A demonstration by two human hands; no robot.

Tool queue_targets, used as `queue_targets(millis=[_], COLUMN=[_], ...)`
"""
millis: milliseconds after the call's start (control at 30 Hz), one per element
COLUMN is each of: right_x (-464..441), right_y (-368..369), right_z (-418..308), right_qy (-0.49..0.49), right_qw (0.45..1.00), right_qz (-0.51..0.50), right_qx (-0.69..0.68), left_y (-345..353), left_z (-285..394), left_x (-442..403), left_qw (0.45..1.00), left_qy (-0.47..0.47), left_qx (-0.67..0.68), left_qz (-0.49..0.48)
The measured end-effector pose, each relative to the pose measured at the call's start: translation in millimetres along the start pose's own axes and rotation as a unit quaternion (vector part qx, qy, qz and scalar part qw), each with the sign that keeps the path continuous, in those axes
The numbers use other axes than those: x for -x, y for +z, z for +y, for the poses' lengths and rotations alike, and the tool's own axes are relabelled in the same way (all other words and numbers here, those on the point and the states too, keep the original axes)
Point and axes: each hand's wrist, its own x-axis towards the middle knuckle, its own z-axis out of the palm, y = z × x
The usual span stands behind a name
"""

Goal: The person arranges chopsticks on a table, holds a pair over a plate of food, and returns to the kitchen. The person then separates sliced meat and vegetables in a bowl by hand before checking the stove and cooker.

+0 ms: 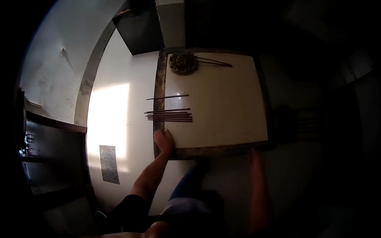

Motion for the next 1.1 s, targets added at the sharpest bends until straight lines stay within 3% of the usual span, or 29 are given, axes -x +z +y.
queue_targets(millis=[67,200,300,533,600,933,1000,1100], right_x=[-72,-134,-208,-286,-285,-360,-345,-367], right_y=[32,122,174,307,338,400,404,399], right_z=[-23,-83,-104,-155,-162,-173,-182,-180], right_qy=[-0.018,0.005,0.012,0.036,0.019,0.129,0.137,0.166], right_qw=[0.995,0.994,0.983,0.967,0.973,0.972,0.979,0.974], right_qz=[-0.081,-0.097,-0.173,-0.246,-0.227,-0.191,-0.098,-0.075], right_qx=[-0.054,-0.043,-0.057,-0.048,-0.043,-0.040,-0.112,-0.135], left_y=[16,17,22,24,21,18,18,17], left_z=[3,18,21,28,32,34,34,32], left_x=[-13,-18,-23,-28,-30,-33,-32,-32], left_qw=[0.998,0.993,0.993,0.991,0.990,0.988,0.990,0.990], left_qy=[-0.051,-0.053,-0.059,-0.072,-0.026,-0.038,-0.037,-0.034], left_qx=[-0.025,-0.095,-0.099,-0.112,-0.138,-0.149,-0.139,-0.139], left_qz=[-0.009,-0.037,-0.020,-0.032,-0.002,-0.002,0.004,0.013])
